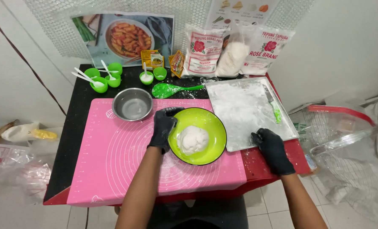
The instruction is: The person is kneading and shaping a piece of dough by hand in a bowl on a preparation mat.
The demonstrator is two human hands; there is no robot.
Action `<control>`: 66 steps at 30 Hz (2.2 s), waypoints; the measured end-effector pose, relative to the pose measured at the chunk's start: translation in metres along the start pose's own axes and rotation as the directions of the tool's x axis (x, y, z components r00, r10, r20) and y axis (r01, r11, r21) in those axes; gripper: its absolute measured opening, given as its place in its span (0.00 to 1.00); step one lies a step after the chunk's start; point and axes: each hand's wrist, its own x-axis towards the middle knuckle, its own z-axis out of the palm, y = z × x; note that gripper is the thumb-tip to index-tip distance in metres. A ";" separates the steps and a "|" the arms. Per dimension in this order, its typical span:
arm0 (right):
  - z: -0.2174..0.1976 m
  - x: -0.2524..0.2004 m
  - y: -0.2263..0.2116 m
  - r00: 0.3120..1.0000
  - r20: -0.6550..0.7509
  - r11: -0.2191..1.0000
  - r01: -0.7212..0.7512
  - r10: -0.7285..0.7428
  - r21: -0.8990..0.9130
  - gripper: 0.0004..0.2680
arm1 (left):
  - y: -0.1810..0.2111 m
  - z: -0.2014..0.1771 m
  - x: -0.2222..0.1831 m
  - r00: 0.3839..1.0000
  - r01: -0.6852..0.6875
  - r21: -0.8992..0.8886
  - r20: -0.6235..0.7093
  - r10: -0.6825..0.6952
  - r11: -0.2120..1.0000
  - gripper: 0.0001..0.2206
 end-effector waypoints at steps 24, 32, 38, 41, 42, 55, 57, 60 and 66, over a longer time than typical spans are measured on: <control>0.047 -0.037 -0.218 0.753 -0.028 0.753 0.655 -0.657 -0.065 0.22 | -0.010 0.001 0.004 0.999 -0.032 -0.041 0.023 0.033 0.999 0.22; 0.063 0.028 -0.174 0.721 -0.302 0.782 0.579 -0.624 -0.233 0.17 | -0.030 0.005 0.021 0.999 -0.031 0.037 0.015 0.031 0.999 0.23; 0.048 0.022 -0.171 0.745 -0.137 0.750 0.661 -0.653 0.023 0.11 | -0.032 0.005 0.025 0.999 -0.017 0.037 0.049 0.015 0.999 0.23; -0.015 -0.017 -0.201 0.716 0.027 0.702 0.675 -0.697 0.226 0.13 | -0.025 0.003 0.020 0.999 -0.009 0.030 0.052 0.007 1.000 0.23; -0.044 -0.036 -0.213 0.657 0.061 0.632 0.692 -0.752 0.349 0.13 | -0.022 0.002 0.016 0.999 -0.003 0.068 0.049 0.000 0.998 0.23; 0.048 -0.038 -0.207 0.747 0.055 0.748 0.656 -0.663 0.107 0.23 | -0.006 -0.009 0.001 0.801 -0.578 0.080 -0.135 0.583 0.812 0.22; 0.058 -0.026 -0.215 0.841 -0.059 0.817 0.537 -0.537 0.213 0.15 | 0.008 -0.010 -0.009 0.568 -0.746 0.334 -0.133 0.812 0.576 0.26; 0.095 0.030 -0.194 0.865 -0.194 0.841 0.497 -0.462 0.213 0.18 | -0.011 -0.007 -0.004 0.537 -0.811 0.310 0.060 0.841 0.496 0.29; -0.042 -0.070 -0.257 0.963 0.153 0.765 0.074 -0.222 0.640 0.22 | -0.012 -0.013 -0.017 0.550 -0.834 0.324 0.418 0.723 0.447 0.53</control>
